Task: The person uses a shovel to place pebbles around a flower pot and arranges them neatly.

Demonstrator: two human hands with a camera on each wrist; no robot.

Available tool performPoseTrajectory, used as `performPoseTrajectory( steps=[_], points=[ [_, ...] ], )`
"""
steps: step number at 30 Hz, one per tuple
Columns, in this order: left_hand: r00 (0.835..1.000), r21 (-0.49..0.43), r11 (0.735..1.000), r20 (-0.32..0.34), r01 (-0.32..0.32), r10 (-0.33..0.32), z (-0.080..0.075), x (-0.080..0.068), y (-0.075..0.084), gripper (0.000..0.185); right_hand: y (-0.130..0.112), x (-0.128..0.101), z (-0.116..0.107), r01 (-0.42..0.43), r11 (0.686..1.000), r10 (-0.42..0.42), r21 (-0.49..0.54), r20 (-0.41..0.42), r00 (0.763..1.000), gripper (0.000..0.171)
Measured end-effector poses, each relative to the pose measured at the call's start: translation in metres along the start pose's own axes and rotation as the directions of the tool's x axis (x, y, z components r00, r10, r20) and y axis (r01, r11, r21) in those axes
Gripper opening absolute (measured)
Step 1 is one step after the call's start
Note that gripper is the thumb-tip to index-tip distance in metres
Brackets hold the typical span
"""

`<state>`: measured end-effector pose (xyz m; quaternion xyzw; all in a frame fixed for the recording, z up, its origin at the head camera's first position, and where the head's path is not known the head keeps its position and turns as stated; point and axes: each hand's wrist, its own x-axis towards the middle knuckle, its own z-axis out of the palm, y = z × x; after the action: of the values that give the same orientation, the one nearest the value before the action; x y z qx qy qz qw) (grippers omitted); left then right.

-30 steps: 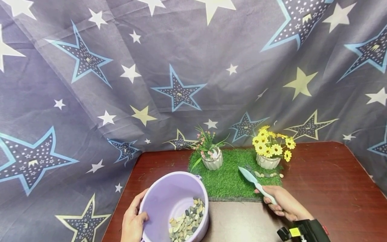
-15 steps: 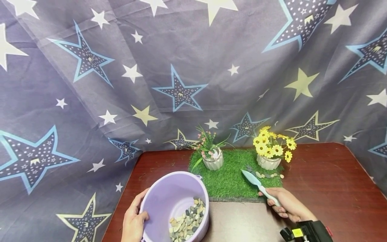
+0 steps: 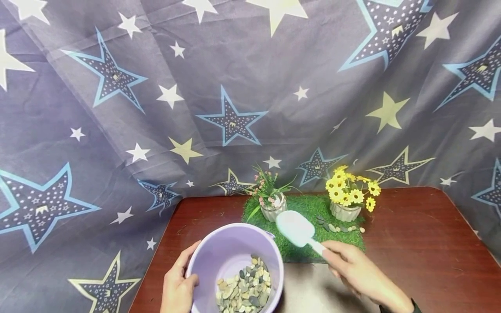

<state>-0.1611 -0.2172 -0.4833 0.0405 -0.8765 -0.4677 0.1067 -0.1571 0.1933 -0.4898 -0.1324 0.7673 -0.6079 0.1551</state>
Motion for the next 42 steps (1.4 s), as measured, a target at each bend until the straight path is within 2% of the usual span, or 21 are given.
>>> performPoseTrajectory(
  steps=[2,3,5,8,9,11,13,15,17,18,19,21,24,27,30,32,35,37,40,42],
  points=[
    [0.999,0.036,0.998,0.008,-0.045,0.045,0.005,-0.004,0.013,0.086,-0.012,-0.003,0.014,0.114,0.984,-0.115,-0.135,0.001,0.993,0.026],
    [0.998,0.062,0.996,0.01,-0.067,0.067,0.008,-0.007,0.019,0.087,-0.017,-0.003,0.02,0.178,0.963,-0.179,-0.202,0.017,0.984,0.024],
    [0.993,0.143,0.983,-0.001,-0.115,0.117,0.015,-0.014,0.032,0.087,-0.021,-0.003,0.032,0.28,0.894,-0.284,-0.35,0.042,0.958,0.024],
    [0.978,0.253,0.948,-0.018,-0.195,0.206,0.026,-0.025,0.05,0.089,-0.02,0.002,0.048,0.328,0.778,-0.354,-0.535,0.057,0.934,0.024],
    [0.971,0.294,0.93,-0.025,-0.221,0.239,0.03,-0.029,0.055,0.09,-0.018,0.004,0.053,0.318,0.742,-0.361,-0.59,0.048,0.931,0.023],
    [0.949,0.343,0.895,-0.029,-0.286,0.314,0.038,-0.035,0.061,0.09,-0.012,0.008,0.063,0.288,0.71,-0.355,-0.643,0.026,0.934,0.023],
    [0.915,0.381,0.849,-0.019,-0.367,0.404,0.045,-0.04,0.064,0.089,-0.004,0.012,0.073,0.278,0.67,-0.383,-0.689,0.0,0.924,0.024],
    [0.864,0.411,0.79,-0.011,-0.455,0.503,0.05,-0.042,0.064,0.088,0.005,0.015,0.082,0.256,0.638,-0.402,-0.726,-0.031,0.915,0.028],
    [0.814,0.423,0.738,-0.001,-0.526,0.581,0.054,-0.044,0.063,0.09,0.012,0.019,0.091,0.223,0.591,-0.432,-0.775,-0.071,0.899,0.033],
    [0.79,0.425,0.713,0.006,-0.557,0.613,0.056,-0.045,0.063,0.09,0.016,0.02,0.095,0.198,0.557,-0.449,-0.807,-0.092,0.889,0.035],
    [0.776,0.424,0.701,0.009,-0.574,0.631,0.058,-0.046,0.063,0.092,0.018,0.021,0.098,0.166,0.523,-0.458,-0.836,-0.112,0.882,0.039],
    [0.758,0.415,0.687,0.012,-0.597,0.652,0.062,-0.049,0.064,0.093,0.022,0.023,0.104,0.099,0.455,-0.467,-0.885,-0.143,0.873,0.047],
    [0.746,0.411,0.677,0.011,-0.61,0.666,0.067,-0.052,0.067,0.093,0.027,0.025,0.109,0.042,0.367,-0.477,-0.929,-0.149,0.866,0.059],
    [0.736,0.412,0.67,0.004,-0.618,0.677,0.07,-0.053,0.068,0.093,0.029,0.026,0.109,0.055,0.323,-0.491,-0.945,-0.118,0.863,0.062],
    [0.728,0.405,0.669,-0.01,-0.624,0.685,0.071,-0.053,0.068,0.093,0.028,0.024,0.104,0.113,0.325,-0.476,-0.939,-0.06,0.877,0.052],
    [0.722,0.396,0.666,-0.014,-0.632,0.692,0.07,-0.053,0.067,0.093,0.026,0.023,0.1,0.153,0.354,-0.437,-0.923,-0.019,0.899,0.04],
    [0.716,0.385,0.665,-0.016,-0.64,0.698,0.069,-0.052,0.066,0.093,0.022,0.021,0.094,0.186,0.446,-0.353,-0.876,0.019,0.936,0.021],
    [0.713,0.387,0.662,-0.015,-0.642,0.701,0.069,-0.051,0.066,0.092,0.019,0.02,0.09,0.186,0.514,-0.296,-0.837,0.03,0.955,0.014],
    [0.715,0.392,0.661,-0.013,-0.639,0.699,0.067,-0.051,0.065,0.091,0.013,0.018,0.083,0.175,0.605,-0.213,-0.777,0.054,0.976,0.012],
    [0.717,0.395,0.662,-0.012,-0.637,0.697,0.065,-0.051,0.065,0.091,0.009,0.017,0.078,0.183,0.658,-0.17,-0.73,0.094,0.981,0.017]
  ],
)
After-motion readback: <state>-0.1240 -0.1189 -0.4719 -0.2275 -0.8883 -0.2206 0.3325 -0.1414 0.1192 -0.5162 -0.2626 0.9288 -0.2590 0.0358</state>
